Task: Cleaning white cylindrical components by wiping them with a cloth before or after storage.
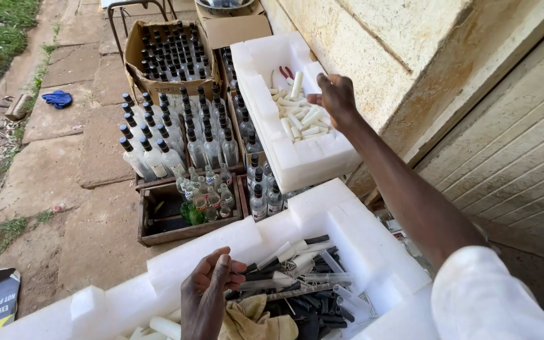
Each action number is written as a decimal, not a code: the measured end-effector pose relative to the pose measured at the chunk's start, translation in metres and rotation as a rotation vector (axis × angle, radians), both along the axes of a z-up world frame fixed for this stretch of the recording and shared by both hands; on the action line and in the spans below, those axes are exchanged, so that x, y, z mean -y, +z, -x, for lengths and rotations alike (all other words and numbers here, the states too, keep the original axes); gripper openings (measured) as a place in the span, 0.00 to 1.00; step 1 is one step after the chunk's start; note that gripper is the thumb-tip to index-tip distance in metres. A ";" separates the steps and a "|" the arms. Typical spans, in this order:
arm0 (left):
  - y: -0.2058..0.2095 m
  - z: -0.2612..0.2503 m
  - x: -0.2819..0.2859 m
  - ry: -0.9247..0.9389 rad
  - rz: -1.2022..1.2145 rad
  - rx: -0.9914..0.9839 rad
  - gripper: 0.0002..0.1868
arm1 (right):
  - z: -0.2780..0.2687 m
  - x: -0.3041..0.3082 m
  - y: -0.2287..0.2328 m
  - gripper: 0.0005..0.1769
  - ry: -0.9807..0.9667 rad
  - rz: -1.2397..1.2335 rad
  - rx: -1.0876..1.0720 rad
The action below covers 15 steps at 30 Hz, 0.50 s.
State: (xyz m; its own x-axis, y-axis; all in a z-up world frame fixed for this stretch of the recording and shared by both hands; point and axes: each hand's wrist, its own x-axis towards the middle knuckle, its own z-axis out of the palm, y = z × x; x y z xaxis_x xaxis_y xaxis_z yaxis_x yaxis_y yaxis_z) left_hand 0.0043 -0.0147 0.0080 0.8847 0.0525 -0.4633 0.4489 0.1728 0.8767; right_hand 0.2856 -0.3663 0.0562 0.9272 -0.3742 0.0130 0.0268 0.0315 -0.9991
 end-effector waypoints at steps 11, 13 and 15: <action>0.008 -0.002 -0.024 0.020 -0.117 0.081 0.21 | 0.265 -0.180 -0.011 0.14 1.222 0.520 -0.026; 0.026 0.002 -0.036 0.089 -0.217 0.079 0.19 | 0.300 -0.198 -0.025 0.37 1.507 1.091 0.016; 0.036 0.015 -0.055 0.054 -0.382 0.136 0.23 | 0.314 -0.205 -0.038 0.38 1.513 1.098 0.085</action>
State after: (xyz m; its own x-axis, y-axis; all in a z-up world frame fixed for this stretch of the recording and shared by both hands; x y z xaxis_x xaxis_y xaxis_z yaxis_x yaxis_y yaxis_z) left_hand -0.0105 0.0406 0.0444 0.9277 0.2460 -0.2808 0.3240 -0.1567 0.9330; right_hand -0.0286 -0.1610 0.0183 0.4064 0.8647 -0.2952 0.6385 -0.4999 -0.5852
